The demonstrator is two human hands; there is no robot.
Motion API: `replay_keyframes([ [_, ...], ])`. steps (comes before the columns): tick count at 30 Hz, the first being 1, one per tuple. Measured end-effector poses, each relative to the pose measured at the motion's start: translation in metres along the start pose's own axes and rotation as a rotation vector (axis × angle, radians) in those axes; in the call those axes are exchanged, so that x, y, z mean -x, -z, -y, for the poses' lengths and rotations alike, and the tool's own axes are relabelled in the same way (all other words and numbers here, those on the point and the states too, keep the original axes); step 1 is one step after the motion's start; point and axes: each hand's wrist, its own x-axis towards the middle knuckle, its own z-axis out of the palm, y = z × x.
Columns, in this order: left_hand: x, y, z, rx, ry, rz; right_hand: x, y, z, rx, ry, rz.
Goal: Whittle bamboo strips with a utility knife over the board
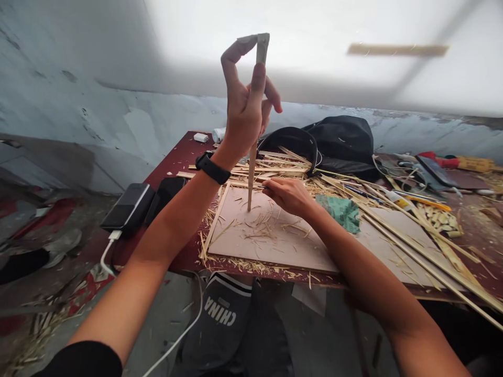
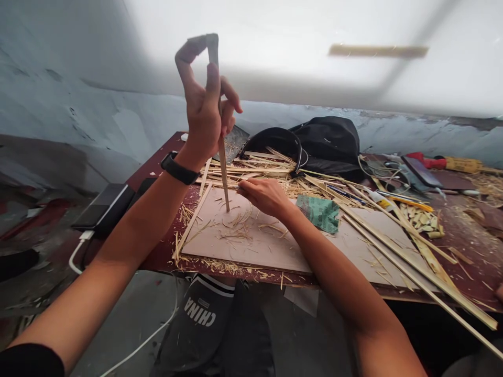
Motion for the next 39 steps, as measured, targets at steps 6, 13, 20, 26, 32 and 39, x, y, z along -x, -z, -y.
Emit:
replay_keyframes([
  [6,0.0,-0.002,0.008,0.011,-0.038,-0.118,-0.005,0.003,0.009,0.004,-0.082,0.072],
  [13,-0.001,0.003,0.013,-0.048,-0.042,-0.12,-0.008,0.005,0.009,-0.07,-0.092,0.134],
  [20,-0.009,0.008,0.017,-0.021,-0.081,-0.086,-0.009,0.007,0.01,-0.132,-0.067,0.143],
  [26,0.003,0.001,0.006,0.028,-0.03,-0.111,-0.009,0.011,0.012,-0.075,-0.058,0.147],
  [32,0.001,0.003,0.011,0.036,0.052,-0.112,-0.005,0.014,0.016,-0.022,-0.066,0.13],
  [39,0.006,-0.005,0.003,0.062,0.035,-0.088,-0.012,0.018,0.025,0.016,-0.109,0.085],
])
